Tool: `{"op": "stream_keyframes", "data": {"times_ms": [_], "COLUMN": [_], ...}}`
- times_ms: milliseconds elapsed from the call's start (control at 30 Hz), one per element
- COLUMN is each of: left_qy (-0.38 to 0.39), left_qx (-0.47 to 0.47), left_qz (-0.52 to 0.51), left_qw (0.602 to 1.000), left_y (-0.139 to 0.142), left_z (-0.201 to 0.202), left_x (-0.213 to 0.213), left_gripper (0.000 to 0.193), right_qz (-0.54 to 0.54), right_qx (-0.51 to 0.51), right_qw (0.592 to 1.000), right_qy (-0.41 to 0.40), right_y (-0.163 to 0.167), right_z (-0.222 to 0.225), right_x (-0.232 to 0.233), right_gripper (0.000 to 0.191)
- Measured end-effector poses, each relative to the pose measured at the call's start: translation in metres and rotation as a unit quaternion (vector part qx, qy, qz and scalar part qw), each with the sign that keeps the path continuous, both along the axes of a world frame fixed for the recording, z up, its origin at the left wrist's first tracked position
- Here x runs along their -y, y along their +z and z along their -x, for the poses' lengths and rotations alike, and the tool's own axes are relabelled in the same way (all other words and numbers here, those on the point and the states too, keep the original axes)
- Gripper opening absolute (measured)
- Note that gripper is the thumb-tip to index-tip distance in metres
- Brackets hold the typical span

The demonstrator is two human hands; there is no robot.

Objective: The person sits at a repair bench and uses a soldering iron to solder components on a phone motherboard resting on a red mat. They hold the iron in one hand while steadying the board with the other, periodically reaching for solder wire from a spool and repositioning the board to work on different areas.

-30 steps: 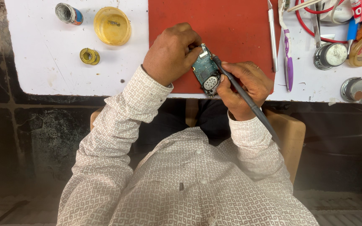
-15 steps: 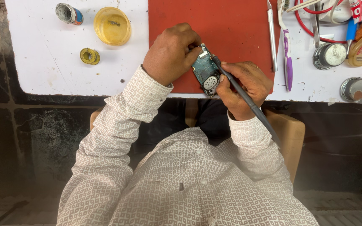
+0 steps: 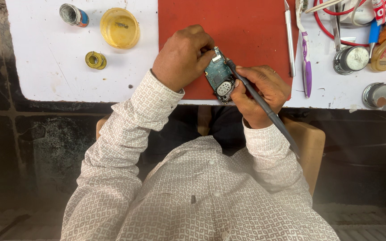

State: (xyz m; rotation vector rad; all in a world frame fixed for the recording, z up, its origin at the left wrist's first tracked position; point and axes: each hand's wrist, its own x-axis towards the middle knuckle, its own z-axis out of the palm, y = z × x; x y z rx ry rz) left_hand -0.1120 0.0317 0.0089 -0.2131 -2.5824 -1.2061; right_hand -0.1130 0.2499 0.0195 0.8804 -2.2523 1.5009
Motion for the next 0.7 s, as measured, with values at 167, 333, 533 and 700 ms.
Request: {"op": "stream_keyframes", "data": {"times_ms": [167,333,533,700], "left_qy": [-0.003,-0.004,-0.001,-0.002], "left_qx": [-0.001,-0.002,0.009,0.003], "left_qz": [0.000,0.000,-0.005,0.000], "left_qw": [1.000,1.000,1.000,1.000], "left_y": [-0.0002,0.0003,0.0004,0.0002], "left_z": [0.0004,0.0002,0.0011,0.0002], "left_x": [0.0002,0.0009,0.0000,0.0000], "left_gripper": [0.011,0.011,0.011,0.011], "right_qz": [-0.004,0.000,-0.001,-0.004], "right_qx": [-0.003,0.001,0.001,-0.003], "right_qw": [1.000,1.000,1.000,1.000], "right_qy": [0.002,0.002,0.000,0.000], "right_y": [0.0003,0.0006,0.0005,0.0013], "right_z": [-0.0003,-0.0001,0.0002,-0.0004], "right_x": [-0.0007,-0.0001,0.0002,-0.0004], "right_gripper": [0.023,0.022,0.020,0.021]}}
